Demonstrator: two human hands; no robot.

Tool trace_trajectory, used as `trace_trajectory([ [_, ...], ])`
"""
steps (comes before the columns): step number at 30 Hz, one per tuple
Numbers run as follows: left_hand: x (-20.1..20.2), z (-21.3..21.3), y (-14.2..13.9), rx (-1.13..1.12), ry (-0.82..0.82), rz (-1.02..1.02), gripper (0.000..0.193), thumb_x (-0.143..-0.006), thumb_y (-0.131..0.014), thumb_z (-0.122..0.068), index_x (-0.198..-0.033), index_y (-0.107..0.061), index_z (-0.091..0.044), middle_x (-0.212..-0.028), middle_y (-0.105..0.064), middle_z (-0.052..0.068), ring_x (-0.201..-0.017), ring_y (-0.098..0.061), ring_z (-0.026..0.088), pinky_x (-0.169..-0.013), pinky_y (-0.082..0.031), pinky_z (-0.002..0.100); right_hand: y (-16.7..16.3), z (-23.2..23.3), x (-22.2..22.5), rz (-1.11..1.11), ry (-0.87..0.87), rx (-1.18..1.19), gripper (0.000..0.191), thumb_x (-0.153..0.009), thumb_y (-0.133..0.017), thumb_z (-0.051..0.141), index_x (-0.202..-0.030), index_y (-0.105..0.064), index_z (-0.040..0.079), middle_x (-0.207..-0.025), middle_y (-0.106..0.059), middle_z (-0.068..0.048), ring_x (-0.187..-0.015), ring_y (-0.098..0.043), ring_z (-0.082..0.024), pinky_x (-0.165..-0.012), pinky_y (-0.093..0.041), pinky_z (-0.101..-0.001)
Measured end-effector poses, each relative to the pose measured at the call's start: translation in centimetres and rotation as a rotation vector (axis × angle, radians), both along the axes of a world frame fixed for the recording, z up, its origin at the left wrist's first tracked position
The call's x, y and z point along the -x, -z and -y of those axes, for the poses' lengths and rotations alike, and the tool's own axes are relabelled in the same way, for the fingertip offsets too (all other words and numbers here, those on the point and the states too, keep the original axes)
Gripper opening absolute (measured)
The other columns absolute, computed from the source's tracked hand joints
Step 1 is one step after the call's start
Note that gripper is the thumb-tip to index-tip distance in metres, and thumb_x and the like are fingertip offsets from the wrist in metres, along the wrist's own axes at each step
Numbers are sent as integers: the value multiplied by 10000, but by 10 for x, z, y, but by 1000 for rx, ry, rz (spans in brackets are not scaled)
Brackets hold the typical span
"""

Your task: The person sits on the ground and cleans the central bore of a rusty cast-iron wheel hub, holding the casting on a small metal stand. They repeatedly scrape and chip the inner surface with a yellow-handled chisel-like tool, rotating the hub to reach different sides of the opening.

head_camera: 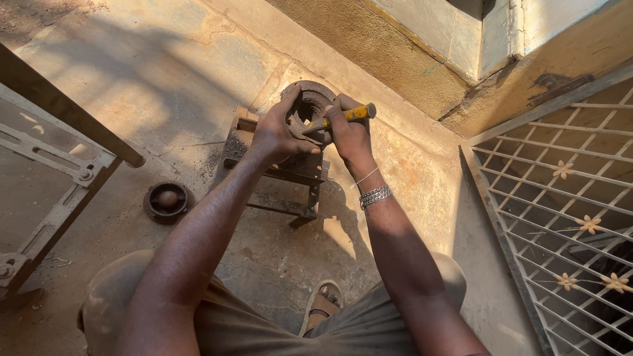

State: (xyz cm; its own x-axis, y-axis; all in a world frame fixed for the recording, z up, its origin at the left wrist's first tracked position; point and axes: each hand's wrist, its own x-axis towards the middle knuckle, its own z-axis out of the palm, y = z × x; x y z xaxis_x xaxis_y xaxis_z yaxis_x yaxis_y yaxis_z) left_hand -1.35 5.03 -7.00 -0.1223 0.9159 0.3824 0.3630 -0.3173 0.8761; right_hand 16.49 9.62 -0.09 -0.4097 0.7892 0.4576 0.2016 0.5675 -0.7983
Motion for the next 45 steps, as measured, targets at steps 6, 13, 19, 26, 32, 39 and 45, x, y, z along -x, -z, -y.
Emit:
trace_trajectory([
  [6,4,4,-1,42,0,48,1430,-448,-1026,-406,-1586,-260,-1,-1457,-553,232,-1394,-523,297,-1187,-427,394,-5,0,4,-397,64,93,267,-1025,-592,249,-812,-579,89,-663,-612,-19,-522,-554,-83,-450,-412,-217],
  [13,3,3,-2,46,-34,-24,1407,-463,-1041,-384,-1577,-272,2,-1435,-565,234,-1365,-536,304,-1159,-447,384,-13,10,12,-134,90,148,264,-979,-628,270,-793,-584,89,-688,-622,-8,-591,-556,-80,-525,-406,-241],
  [19,7,5,1,-67,4,-31,1399,-486,-1028,-419,-1564,-256,29,-1421,-571,264,-1369,-543,335,-1158,-443,412,-13,6,10,-89,93,106,355,-1012,-645,292,-759,-523,76,-698,-586,-18,-606,-536,-85,-547,-428,-256],
  [26,7,3,-1,-6,24,-17,1379,-485,-1001,-425,-1567,-271,21,-1432,-577,247,-1363,-543,319,-1154,-445,410,-8,12,1,-53,26,79,313,-1012,-656,269,-795,-542,73,-727,-612,-21,-621,-552,-84,-522,-447,-255],
  [32,7,8,-2,9,-9,-92,1290,-481,-990,-444,-1526,-364,-20,-1373,-602,222,-1322,-582,308,-1144,-478,405,-15,14,-1,-157,18,209,303,-1002,-628,265,-780,-530,83,-690,-567,-1,-558,-505,-69,-488,-406,-245],
  [39,10,10,-4,-56,31,-20,1167,-529,-967,-465,-1499,-461,-61,-1400,-625,205,-1328,-599,309,-1152,-497,411,-16,18,-5,88,136,246,316,-961,-636,236,-734,-482,79,-634,-476,9,-549,-458,-72,-473,-369,-260],
  [45,11,12,-6,5,19,-52,1190,-499,-972,-462,-1496,-457,-65,-1385,-611,215,-1322,-576,326,-1131,-483,430,-13,16,0,-430,84,58,273,-972,-580,250,-773,-552,65,-657,-566,2,-524,-481,-69,-486,-377,-266],
])
